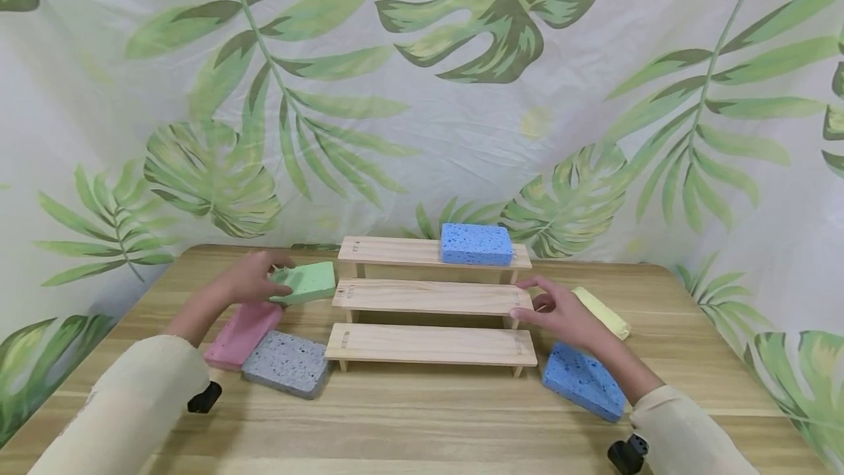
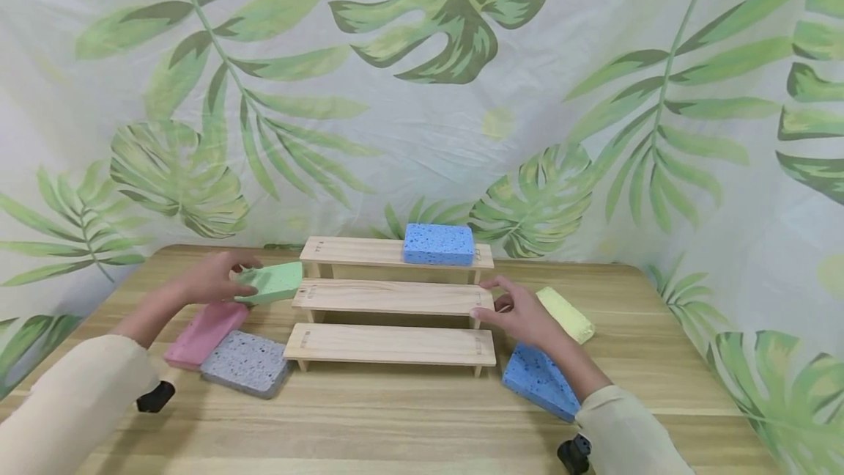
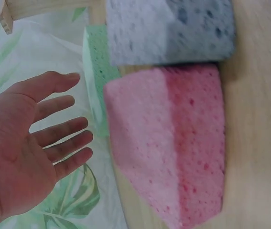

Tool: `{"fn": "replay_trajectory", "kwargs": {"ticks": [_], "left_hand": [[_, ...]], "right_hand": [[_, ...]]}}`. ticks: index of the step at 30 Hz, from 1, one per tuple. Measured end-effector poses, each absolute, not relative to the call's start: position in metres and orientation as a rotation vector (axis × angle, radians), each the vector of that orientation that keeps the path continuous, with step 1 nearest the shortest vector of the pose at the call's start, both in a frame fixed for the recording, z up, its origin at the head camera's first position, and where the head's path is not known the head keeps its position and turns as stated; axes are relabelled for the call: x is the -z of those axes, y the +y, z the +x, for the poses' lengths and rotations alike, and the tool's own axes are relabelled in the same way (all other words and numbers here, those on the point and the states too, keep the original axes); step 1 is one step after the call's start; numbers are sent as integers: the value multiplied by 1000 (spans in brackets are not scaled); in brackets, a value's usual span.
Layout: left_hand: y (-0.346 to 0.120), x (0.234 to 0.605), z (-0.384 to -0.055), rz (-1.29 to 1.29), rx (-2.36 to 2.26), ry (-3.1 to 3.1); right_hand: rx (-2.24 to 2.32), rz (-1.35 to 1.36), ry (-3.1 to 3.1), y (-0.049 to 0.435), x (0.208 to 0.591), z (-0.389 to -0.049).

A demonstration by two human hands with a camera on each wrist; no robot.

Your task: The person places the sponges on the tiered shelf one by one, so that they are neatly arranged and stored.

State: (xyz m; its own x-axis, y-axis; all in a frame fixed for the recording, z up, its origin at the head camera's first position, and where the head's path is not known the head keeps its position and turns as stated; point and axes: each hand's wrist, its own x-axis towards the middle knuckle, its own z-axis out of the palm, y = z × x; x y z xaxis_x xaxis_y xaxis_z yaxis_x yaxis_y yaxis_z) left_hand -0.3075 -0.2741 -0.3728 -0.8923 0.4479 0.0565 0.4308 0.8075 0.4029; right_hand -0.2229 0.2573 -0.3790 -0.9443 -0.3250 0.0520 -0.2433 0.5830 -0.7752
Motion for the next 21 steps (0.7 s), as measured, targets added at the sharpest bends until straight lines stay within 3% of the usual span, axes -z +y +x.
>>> {"fn": "replay_trajectory", "kwargs": {"ticks": [21], "left_hand": [[-280, 385, -313, 678, -710, 2951]], "right_hand": [[1301, -482, 2720, 259, 381, -225]]}}
